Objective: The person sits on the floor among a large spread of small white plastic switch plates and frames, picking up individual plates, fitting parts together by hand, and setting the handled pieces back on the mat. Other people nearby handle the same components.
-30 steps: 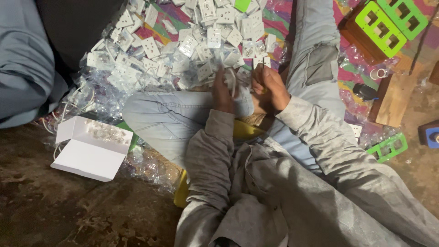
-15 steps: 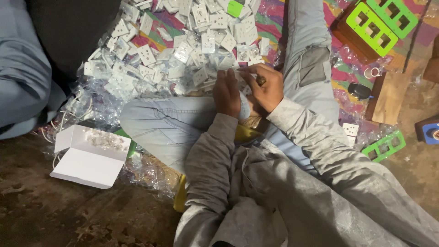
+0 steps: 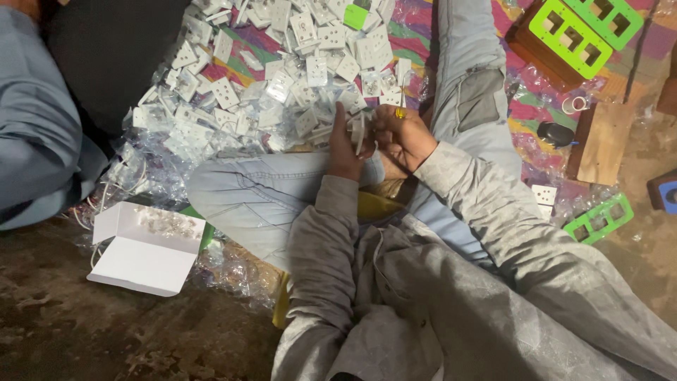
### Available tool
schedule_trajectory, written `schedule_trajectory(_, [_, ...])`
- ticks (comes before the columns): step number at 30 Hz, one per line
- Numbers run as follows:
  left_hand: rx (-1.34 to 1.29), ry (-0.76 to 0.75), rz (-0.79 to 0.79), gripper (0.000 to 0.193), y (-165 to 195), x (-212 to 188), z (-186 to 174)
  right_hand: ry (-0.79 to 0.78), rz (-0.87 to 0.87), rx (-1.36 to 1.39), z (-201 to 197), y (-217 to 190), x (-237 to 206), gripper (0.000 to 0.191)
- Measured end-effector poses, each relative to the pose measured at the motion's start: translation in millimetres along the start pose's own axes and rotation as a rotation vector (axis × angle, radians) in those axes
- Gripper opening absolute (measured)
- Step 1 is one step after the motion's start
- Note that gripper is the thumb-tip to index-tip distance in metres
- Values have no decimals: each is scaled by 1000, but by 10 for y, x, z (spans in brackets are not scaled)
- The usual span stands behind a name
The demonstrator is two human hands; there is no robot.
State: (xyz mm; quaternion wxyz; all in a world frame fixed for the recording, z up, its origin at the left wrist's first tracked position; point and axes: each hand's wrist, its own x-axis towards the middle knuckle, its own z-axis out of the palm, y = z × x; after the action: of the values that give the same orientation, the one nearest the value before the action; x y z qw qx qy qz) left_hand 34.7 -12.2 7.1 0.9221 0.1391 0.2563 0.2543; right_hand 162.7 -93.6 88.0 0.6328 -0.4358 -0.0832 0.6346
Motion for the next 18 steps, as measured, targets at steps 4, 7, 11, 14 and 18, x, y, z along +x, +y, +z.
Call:
schedule_trajectory(4, [70, 120, -80, 69, 178, -94, 115, -106, -139, -112, 96, 0, -48, 17])
schedule_trajectory(7, [445, 238, 127, 66, 270, -165, 220, -39, -258, -203, 118, 26, -22, 10])
schedule_trajectory(11, [580, 126, 410, 48, 215, -243, 365, 45, -303, -391, 90, 58, 24, 14])
schedule_trajectory(14, [644, 62, 454, 39, 92, -259, 427, 83, -169, -403, 92, 55, 2, 15])
schedule_trajectory(18, [604, -30, 653, 34, 6, -218, 339, -63, -38, -290, 180, -12, -83, 24])
